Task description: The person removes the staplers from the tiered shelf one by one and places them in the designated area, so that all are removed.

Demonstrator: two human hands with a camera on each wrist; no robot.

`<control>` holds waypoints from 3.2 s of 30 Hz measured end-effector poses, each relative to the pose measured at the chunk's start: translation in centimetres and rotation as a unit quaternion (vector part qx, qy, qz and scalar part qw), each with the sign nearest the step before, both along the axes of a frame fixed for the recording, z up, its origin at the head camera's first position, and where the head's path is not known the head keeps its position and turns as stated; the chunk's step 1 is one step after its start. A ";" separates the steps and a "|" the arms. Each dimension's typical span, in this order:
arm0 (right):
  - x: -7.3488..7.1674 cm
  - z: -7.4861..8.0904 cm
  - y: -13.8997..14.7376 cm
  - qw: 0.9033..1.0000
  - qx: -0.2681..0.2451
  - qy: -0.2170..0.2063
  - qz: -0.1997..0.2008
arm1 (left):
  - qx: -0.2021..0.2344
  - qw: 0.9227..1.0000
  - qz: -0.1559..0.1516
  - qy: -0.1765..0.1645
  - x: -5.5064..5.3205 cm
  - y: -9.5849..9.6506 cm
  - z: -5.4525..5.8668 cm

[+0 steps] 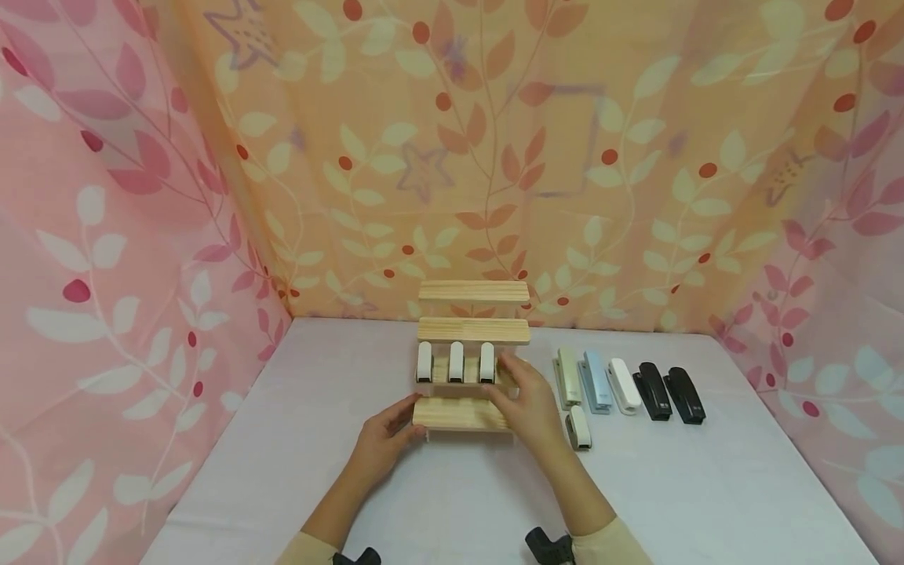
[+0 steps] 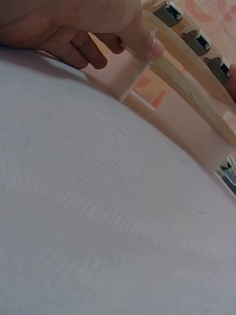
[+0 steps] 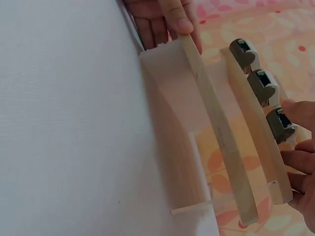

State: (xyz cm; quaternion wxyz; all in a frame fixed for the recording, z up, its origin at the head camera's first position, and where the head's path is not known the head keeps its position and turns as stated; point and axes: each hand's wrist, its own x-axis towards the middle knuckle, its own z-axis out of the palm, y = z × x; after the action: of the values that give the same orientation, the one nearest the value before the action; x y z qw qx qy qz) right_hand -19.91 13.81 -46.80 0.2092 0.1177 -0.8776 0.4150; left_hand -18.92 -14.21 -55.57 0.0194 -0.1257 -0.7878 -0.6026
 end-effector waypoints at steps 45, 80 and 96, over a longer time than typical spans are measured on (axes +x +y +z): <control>-0.7 -0.8 -0.1 0.999 -0.024 0.030 -0.014 | 0.006 1.000 0.007 -0.017 0.1 0.1 0.2; 3.6 4.0 9.4 0.994 0.020 0.069 -0.081 | -0.013 1.000 0.007 0.003 0.1 0.2 0.5; 6.9 2.1 14.7 0.987 0.044 0.022 -0.150 | -0.013 1.000 0.007 -0.001 0.2 0.1 0.5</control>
State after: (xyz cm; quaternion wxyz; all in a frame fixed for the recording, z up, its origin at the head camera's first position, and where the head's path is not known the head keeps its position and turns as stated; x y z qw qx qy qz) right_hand -12.96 28.53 -44.72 0.2830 0.0025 -0.8980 0.3369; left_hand -18.68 -14.12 -55.11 0.0211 -0.1199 -0.7963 -0.5925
